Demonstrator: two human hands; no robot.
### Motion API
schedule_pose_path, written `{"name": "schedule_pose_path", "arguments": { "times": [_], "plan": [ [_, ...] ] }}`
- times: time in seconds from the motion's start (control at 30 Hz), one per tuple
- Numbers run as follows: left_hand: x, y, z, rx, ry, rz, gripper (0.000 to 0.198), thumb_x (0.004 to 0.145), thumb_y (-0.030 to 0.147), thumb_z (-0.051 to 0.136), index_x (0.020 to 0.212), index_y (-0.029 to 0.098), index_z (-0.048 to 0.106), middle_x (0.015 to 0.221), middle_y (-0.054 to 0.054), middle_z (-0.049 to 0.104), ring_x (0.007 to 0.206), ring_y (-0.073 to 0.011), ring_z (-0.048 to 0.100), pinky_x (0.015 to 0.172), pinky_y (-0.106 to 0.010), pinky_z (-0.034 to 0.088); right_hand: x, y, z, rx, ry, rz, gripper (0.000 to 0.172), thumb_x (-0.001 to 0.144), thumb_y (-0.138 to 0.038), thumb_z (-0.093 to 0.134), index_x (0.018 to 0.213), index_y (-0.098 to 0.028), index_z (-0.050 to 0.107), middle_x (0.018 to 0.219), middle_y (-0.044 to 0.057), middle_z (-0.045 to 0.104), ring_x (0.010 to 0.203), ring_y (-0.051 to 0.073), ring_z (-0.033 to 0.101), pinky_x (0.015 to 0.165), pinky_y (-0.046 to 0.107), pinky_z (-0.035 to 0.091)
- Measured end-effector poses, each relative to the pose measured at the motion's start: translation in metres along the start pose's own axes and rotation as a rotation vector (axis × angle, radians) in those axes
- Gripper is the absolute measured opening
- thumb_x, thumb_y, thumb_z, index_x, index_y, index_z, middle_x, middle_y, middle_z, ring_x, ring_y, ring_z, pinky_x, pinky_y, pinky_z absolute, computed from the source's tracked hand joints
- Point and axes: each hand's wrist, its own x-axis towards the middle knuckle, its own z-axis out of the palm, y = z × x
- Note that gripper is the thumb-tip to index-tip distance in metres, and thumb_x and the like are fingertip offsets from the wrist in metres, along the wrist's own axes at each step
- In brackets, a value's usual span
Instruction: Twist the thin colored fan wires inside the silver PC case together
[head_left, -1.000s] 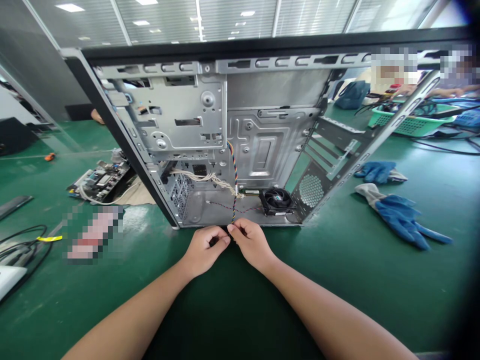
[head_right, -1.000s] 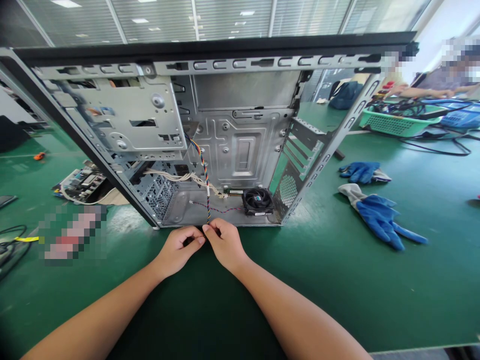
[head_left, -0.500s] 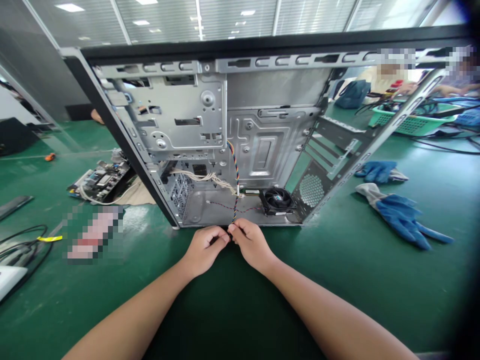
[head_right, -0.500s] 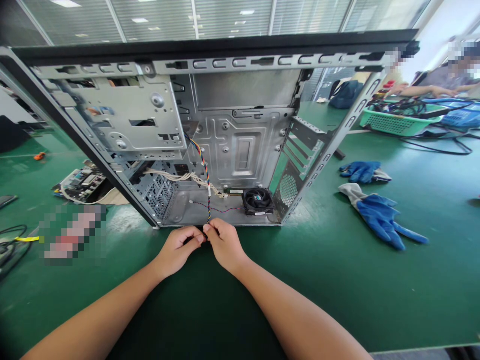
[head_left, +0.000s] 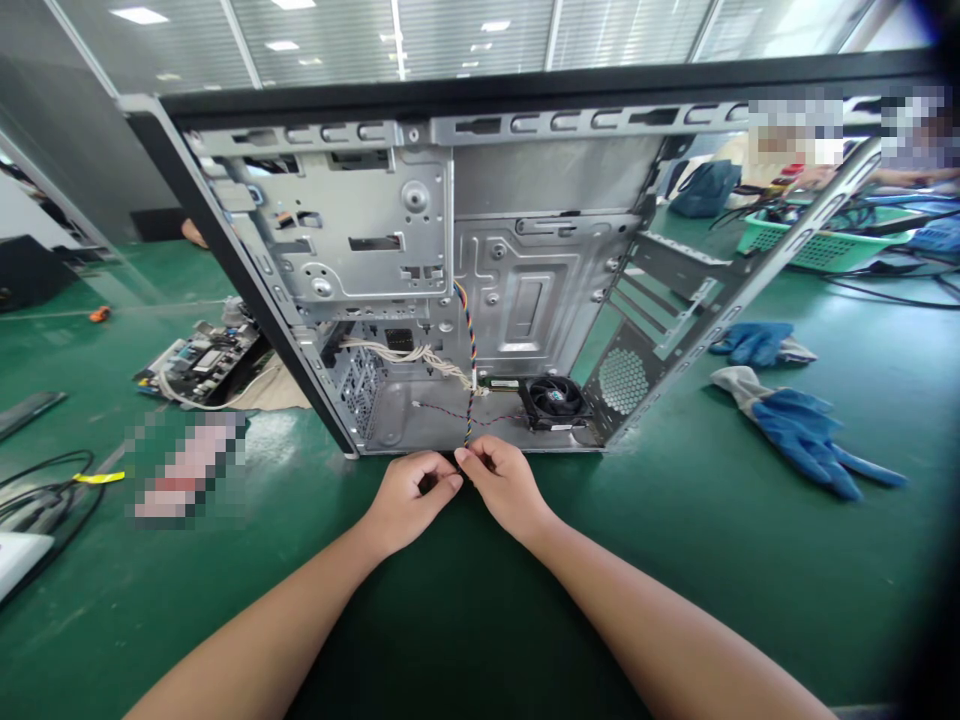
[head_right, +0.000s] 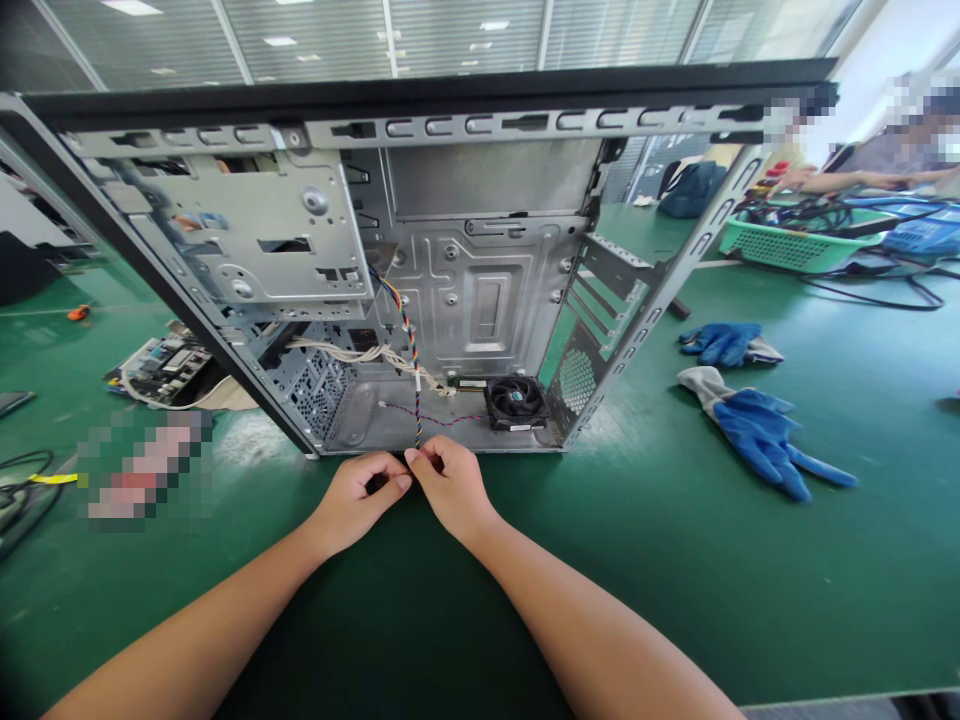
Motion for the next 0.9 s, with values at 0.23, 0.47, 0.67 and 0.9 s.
{"name": "schedule_pose_path", "arguments": {
  "times": [0.23, 0.47, 0.67, 0.9],
  "plan": [
    [-0.0005, 0.0015, 0.0001, 0.004, 0.011, 0.000, 0.020, 0.086, 0.028, 0.055, 0.071, 0.016, 0.061, 0.067, 0.000, 0.061, 0.062, -0.0118, 0.053, 0.060, -0.023, 0.039, -0.0006, -0.0014, -0.0005, -0.023, -0.008, 0.006, 0.034, 0.087, -0.037, 0.051, 0.058, -0.021, 0.044, 0.053, -0.004, 0.043, 0.052, 0.011, 0.039, 0.052, 0.025, 0.031],
    [0.0001, 0.0012, -0.0004, -0.042, -0.016, 0.006, 0.023, 0.089, 0.028, 0.051, 0.073, 0.016, 0.061, 0.068, 0.001, 0.060, 0.066, -0.0124, 0.054, 0.066, -0.024, 0.041, -0.0004, -0.0027, -0.0004, -0.029, -0.040, -0.015, 0.030, 0.088, -0.032, 0.047, 0.061, -0.020, 0.046, 0.056, -0.003, 0.048, 0.055, 0.012, 0.045, 0.055, 0.025, 0.033],
    [0.0006, -0.0006, -0.0002, -0.058, -0.043, -0.014, 0.027, 0.090, 0.032, 0.050, 0.071, 0.016, 0.060, 0.067, 0.000, 0.060, 0.065, -0.0130, 0.053, 0.064, -0.024, 0.040, -0.0005, -0.0024, -0.0002, -0.025, -0.050, -0.027, 0.029, 0.089, -0.031, 0.046, 0.062, -0.020, 0.046, 0.057, -0.003, 0.048, 0.056, 0.012, 0.046, 0.055, 0.025, 0.034],
    [0.0006, -0.0002, -0.0001, -0.020, -0.012, 0.006, 0.025, 0.089, 0.030, 0.050, 0.071, 0.016, 0.060, 0.066, 0.001, 0.058, 0.062, -0.0121, 0.051, 0.061, -0.023, 0.038, -0.0007, -0.0010, 0.0002, -0.017, -0.028, -0.010, 0.031, 0.088, -0.034, 0.049, 0.060, -0.020, 0.046, 0.055, -0.003, 0.047, 0.054, 0.012, 0.043, 0.053, 0.025, 0.034]
  ]
}}
